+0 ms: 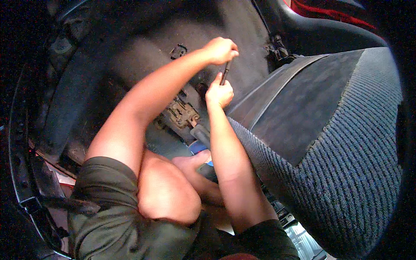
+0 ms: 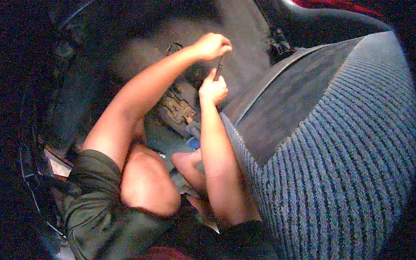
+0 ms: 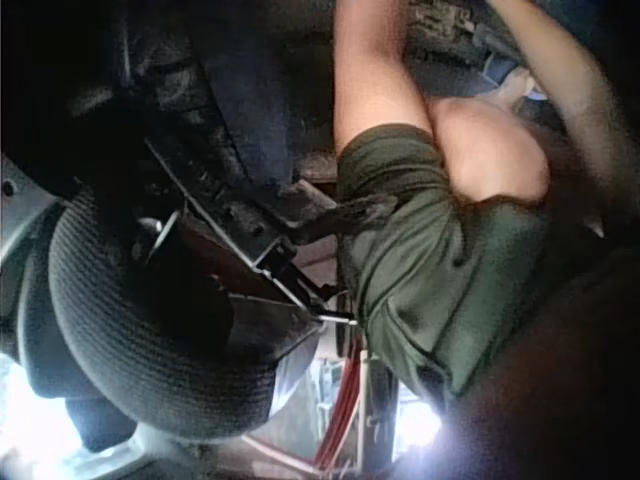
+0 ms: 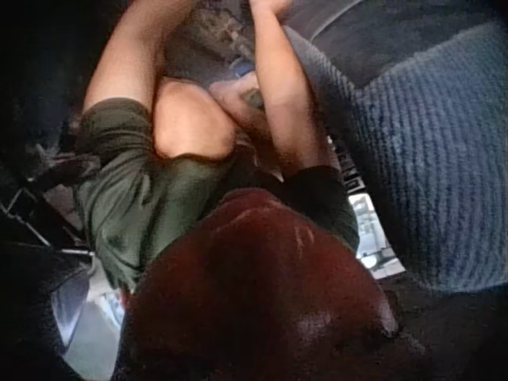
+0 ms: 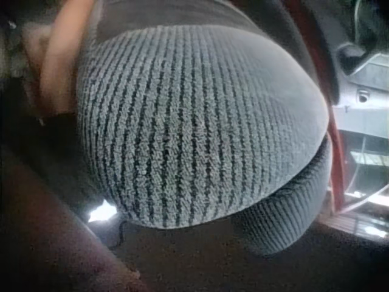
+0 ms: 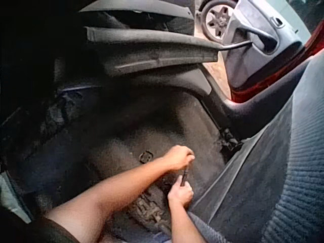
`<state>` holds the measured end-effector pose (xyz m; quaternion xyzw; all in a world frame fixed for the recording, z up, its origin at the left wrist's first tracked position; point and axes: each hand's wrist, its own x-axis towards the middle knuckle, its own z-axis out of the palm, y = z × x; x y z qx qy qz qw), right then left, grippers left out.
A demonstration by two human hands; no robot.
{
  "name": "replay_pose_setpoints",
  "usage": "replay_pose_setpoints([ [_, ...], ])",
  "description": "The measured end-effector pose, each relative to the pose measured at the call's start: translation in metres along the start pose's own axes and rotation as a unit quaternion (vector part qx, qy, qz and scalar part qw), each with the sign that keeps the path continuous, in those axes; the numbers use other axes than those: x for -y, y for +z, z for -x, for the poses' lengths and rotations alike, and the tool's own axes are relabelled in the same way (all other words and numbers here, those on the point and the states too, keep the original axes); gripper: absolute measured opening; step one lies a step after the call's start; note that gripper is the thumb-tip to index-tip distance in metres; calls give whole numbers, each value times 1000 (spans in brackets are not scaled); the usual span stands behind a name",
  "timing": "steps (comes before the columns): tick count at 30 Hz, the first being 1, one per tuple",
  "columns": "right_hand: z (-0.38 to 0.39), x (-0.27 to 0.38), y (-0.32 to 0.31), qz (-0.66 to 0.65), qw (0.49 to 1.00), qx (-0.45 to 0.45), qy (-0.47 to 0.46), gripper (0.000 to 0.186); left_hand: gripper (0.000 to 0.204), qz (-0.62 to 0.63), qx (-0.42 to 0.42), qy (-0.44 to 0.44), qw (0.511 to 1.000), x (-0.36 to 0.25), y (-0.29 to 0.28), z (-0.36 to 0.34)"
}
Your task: The person removes the front passenger seat from a red car. They use a socket wrench to loosen and remove the bolts securing the seat to the floor, then lift and pull the seat out of the vehicle.
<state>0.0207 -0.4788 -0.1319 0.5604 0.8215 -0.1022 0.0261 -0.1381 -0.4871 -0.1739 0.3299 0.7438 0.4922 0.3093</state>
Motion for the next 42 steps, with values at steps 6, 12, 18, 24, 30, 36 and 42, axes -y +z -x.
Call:
replay_pose_setpoints([
  [6, -11, 2, 6, -73, 986, -24, 145, 52, 35, 80, 18, -74, 994, -22, 58, -18],
  [12, -1, 10, 1, 31, 998, 35, -32, 56, 39, 34, -59, -35, 997, 33, -7, 17],
  [18, 6, -9, 12, 50, 965, 99, -238, 48, 34, -95, -135, -47, 985, 53, -48, 99],
  [24, 5, -24, 4, 89, 900, 125, -408, 37, 21, -187, -203, -14, 961, 45, -52, 193],
  [30, 11, -7, 4, 74, 956, 106, -263, 43, 28, 35, -242, -82, 966, 46, -41, 140],
  [36, 5, 0, 12, -10, 1000, 12, 26, 54, 40, 42, -82, -40, 995, 16, 18, 26],
  [42, -4, 4, 11, -86, 987, -20, 132, 49, 44, 98, 13, -28, 995, -3, 74, 1],
])
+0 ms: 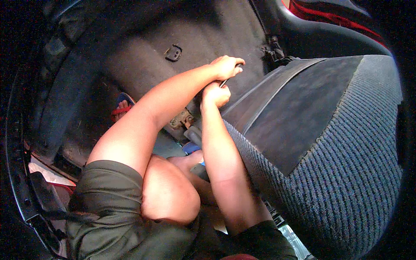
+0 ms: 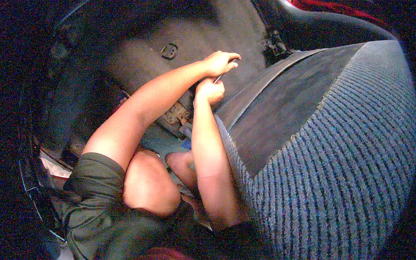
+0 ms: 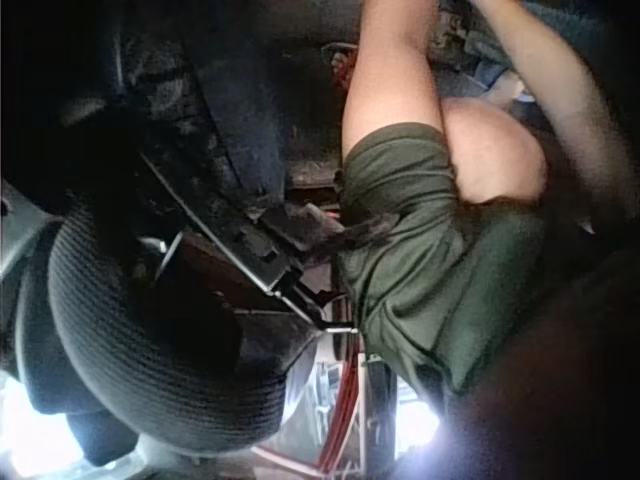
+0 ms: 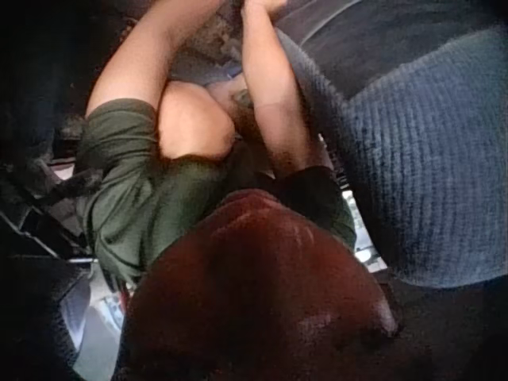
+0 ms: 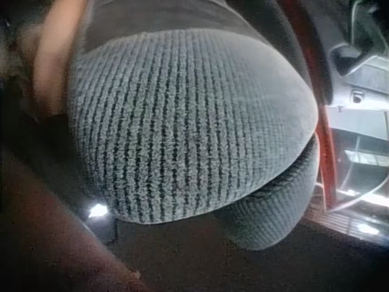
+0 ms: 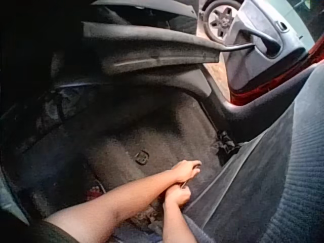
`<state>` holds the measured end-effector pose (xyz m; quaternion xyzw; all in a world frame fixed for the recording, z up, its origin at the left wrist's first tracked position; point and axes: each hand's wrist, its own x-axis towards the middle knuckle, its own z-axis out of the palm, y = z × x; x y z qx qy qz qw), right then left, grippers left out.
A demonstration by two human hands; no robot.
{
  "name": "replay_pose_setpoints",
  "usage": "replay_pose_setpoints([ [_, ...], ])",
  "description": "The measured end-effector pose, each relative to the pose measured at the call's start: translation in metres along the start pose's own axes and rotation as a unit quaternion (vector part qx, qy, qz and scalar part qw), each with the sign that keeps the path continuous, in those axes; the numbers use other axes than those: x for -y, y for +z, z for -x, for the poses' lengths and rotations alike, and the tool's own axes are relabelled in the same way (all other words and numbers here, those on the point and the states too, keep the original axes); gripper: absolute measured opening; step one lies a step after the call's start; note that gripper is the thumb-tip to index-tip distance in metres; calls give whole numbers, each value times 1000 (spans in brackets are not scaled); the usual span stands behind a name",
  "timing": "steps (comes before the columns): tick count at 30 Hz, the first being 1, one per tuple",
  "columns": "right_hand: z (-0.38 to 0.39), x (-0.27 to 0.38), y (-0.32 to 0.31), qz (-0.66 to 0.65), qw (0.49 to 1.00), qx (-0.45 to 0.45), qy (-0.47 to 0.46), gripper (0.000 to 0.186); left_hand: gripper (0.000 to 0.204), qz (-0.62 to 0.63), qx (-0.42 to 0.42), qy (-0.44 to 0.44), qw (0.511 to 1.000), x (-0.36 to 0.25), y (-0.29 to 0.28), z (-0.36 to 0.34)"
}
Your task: The person removes the front passenger seat from a red car. They use a socket wrench to loosen and remove the bolts securing the seat to the floor, then lift and pull the seat out of the vehicle.
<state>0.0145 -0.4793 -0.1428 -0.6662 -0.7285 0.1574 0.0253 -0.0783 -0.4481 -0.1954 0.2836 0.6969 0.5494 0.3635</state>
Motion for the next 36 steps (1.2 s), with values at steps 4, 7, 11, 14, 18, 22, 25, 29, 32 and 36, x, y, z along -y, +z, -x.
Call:
replay_pose_setpoints([
  [4, 4, -1, 0, 82, 991, 26, -105, 48, 39, -16, -90, -24, 996, 27, -48, 14],
  [7, 12, 10, 0, 110, 972, 91, -187, 48, 35, -37, -107, -1, 994, 28, -97, 47],
  [11, 13, -1, -5, 159, 919, 185, -310, 39, 34, -90, -172, -22, 981, 42, -120, 104],
  [14, 10, -10, -17, 180, 860, 201, -434, 27, 29, -215, -185, -3, 959, 42, -133, 158],
  [18, 7, -19, -18, 205, 815, 207, -501, 30, 22, -277, -184, 27, 943, 38, -128, 209],
  [22, 5, -25, -13, 164, 848, 163, -476, 28, 21, -220, -201, 1, 955, 25, -122, 191],
  [25, 9, -18, -11, 173, 919, 115, -334, 32, 28, -94, -249, 3, 964, 21, -101, 138],
  [29, 3, -5, -5, 117, 983, 74, -116, 38, 43, -102, -169, 25, 980, 12, -63, 56],
  [32, 0, 1, -5, 29, 999, 16, 9, 40, 44, -107, -33, 25, 993, -11, -31, 19],
  [36, -9, -9, 1, -29, 997, 15, 75, 41, 43, -103, 16, 23, 994, -19, -5, 10],
])
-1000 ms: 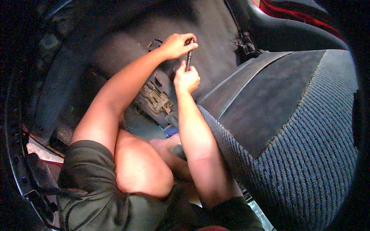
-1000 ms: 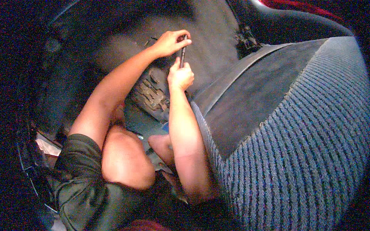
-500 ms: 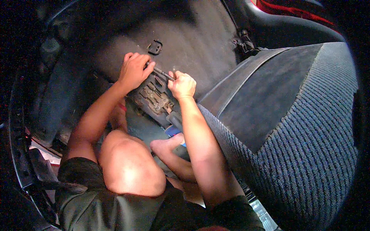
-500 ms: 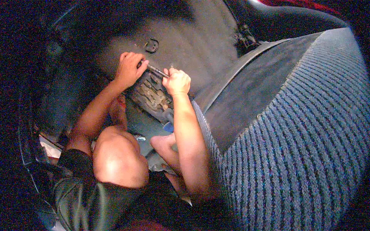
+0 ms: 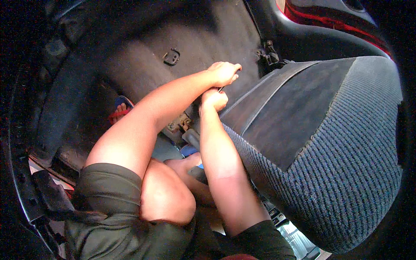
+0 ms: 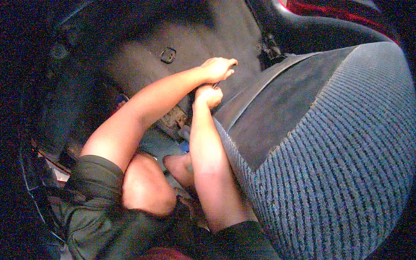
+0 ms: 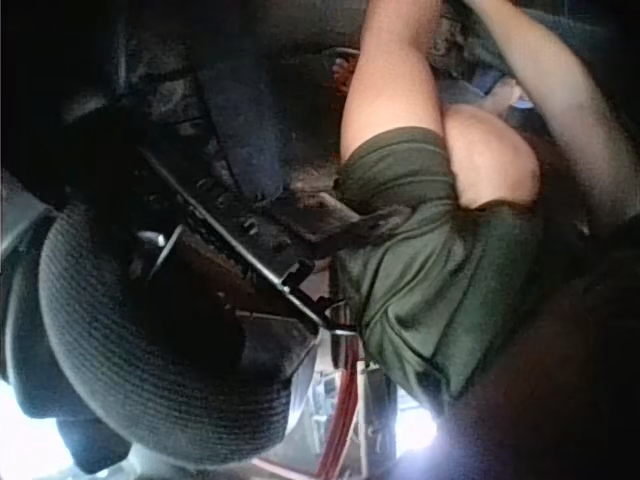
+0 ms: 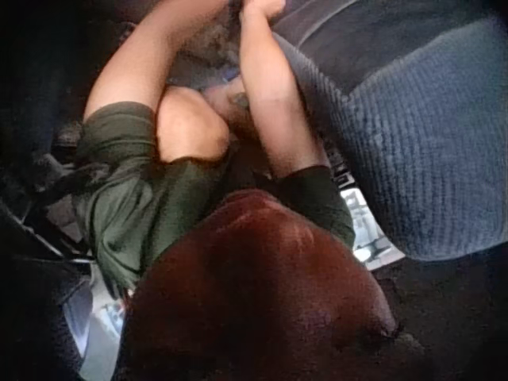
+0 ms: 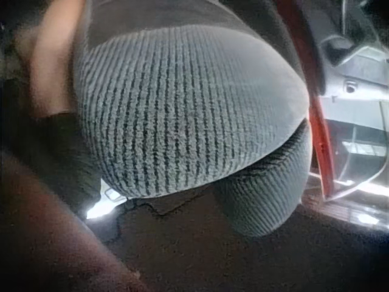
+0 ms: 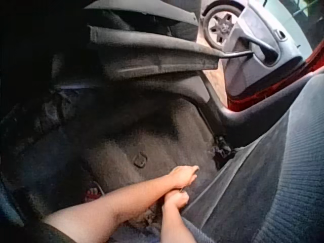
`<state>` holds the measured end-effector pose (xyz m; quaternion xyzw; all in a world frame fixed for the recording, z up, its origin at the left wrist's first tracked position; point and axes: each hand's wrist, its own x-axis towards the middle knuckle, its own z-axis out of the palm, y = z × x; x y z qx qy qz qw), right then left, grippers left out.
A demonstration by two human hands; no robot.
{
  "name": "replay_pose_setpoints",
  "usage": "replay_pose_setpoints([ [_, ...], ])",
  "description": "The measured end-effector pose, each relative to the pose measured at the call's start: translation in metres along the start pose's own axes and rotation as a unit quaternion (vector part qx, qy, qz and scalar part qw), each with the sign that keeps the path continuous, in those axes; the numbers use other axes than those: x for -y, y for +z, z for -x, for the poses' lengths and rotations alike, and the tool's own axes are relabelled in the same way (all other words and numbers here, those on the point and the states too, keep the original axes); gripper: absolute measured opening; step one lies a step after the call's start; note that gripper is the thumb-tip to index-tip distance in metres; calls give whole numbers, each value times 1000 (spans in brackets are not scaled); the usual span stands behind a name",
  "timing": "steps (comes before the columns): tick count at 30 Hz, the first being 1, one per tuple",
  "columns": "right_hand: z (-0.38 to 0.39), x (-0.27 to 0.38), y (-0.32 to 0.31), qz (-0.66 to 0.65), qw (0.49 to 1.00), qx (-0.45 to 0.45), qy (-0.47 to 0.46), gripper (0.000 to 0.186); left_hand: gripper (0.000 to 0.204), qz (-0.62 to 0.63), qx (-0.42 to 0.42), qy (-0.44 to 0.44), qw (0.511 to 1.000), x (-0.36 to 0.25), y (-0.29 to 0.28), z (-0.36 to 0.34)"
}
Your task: The person removes the front passenger seat from a red car. They use a socket wrench to loosen and remove the bolts securing the seat to the floor, then lift and pull the seat out of the vehicle.
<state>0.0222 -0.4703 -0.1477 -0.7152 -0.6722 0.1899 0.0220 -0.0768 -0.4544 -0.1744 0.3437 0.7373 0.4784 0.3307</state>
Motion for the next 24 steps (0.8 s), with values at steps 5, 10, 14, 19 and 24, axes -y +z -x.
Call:
replay_pose_setpoints([
  [5, 25, 17, -7, 113, 982, 36, -145, 36, 37, -74, -48, -28, 996, 19, -61, 18],
  [10, 24, 5, -6, 189, 939, 135, -253, 31, 38, -134, -114, -17, 984, 35, -82, 58],
  [14, 27, -3, -20, 242, 864, 212, -388, 28, 37, -188, -165, -30, 968, 55, -103, 123],
  [19, 11, -20, -29, 295, 754, 256, -528, 24, 43, -179, -46, -197, 963, 34, -97, 206],
  [24, 11, -7, -23, 259, 808, 209, -486, 27, 38, -122, -129, -166, 970, 38, -92, 184],
])
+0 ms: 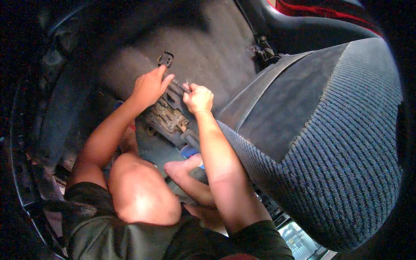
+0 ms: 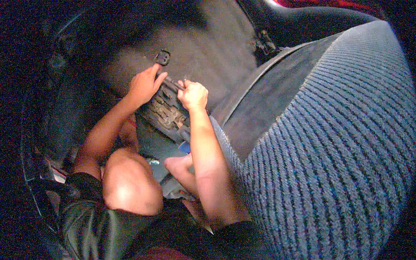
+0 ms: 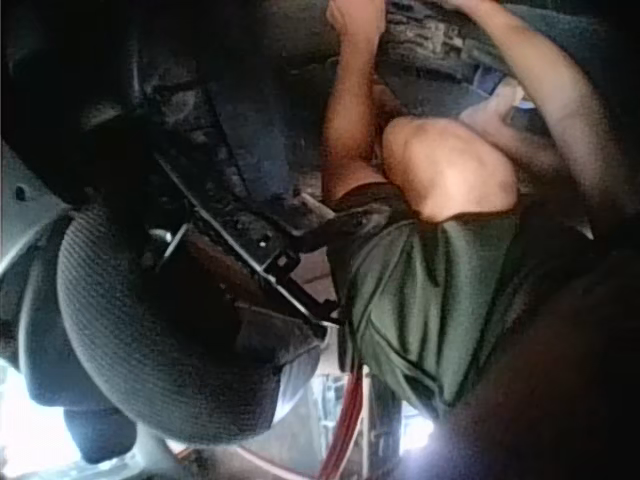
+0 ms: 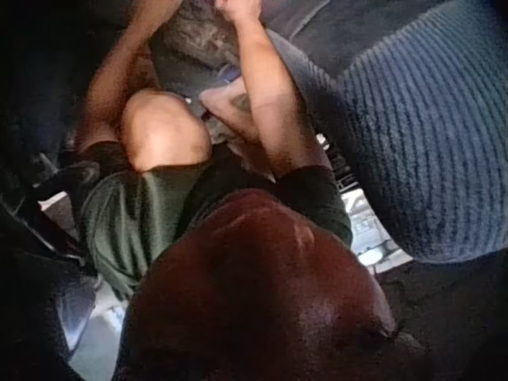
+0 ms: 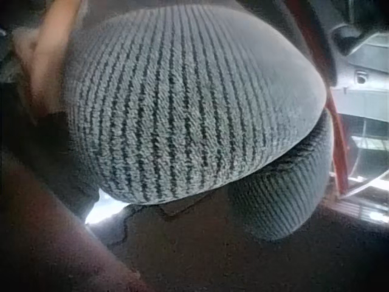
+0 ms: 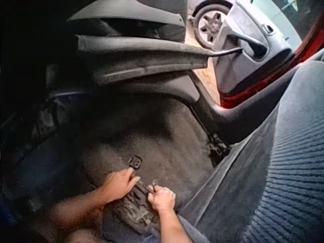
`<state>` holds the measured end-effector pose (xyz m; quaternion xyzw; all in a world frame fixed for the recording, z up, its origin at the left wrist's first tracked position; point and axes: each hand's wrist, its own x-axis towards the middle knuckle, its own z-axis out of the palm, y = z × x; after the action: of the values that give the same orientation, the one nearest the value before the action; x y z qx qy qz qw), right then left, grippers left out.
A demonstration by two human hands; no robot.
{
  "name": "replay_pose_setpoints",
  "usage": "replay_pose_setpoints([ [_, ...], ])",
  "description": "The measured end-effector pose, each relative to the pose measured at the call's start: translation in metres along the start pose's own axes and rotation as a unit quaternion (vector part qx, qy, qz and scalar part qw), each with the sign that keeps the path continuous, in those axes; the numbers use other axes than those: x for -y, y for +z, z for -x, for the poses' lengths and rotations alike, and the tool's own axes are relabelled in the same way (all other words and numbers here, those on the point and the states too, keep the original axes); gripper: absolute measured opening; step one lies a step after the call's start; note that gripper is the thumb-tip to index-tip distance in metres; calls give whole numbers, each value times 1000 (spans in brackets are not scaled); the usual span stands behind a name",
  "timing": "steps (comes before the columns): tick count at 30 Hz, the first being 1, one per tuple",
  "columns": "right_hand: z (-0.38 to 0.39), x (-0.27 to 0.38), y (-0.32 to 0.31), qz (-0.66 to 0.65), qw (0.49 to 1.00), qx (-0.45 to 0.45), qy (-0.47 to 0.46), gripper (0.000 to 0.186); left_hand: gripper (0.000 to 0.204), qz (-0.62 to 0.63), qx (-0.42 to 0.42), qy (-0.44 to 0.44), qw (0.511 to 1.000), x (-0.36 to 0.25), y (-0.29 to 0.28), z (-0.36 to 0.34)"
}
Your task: The person removes the front passenger seat from a red car. They use a socket wrench to loosen and remove the bolts securing the seat to the floor, then lift and pull the seat out of the vehicle.
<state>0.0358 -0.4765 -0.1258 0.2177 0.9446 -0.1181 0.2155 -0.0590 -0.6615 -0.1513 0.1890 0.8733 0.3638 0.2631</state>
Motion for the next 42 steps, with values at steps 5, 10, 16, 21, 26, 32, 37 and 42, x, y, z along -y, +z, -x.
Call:
replay_pose_setpoints([
  [5, -12, 16, -3, -92, 965, -52, 239, 36, 45, 141, -73, 107, 982, -18, 37, -78],
  [10, -19, 16, -6, -221, 846, -172, 454, 48, 48, 212, 141, 166, 953, -89, 94, -137],
  [16, -22, 2, 5, -202, 872, -155, 419, 44, 35, 253, 121, 92, 955, -110, 123, -138],
  [21, -20, 17, 5, -160, 915, -145, 341, 36, 41, 162, 97, 122, 974, -75, 74, -139],
  [26, -12, 10, 6, -115, 967, -74, 215, 38, 40, 35, 41, 194, 979, -28, 30, -127],
  [32, 3, -5, 2, -8, 999, 32, -35, 19, 32, -114, -36, 204, 972, 32, -16, -14],
  [37, -4, 7, -6, 9, 999, 35, 20, 23, 31, -98, -56, 160, 981, 25, -8, -16],
  [42, -17, 17, -1, -89, 968, -51, 229, 37, 43, 117, -46, 110, 986, -7, 14, -97],
])
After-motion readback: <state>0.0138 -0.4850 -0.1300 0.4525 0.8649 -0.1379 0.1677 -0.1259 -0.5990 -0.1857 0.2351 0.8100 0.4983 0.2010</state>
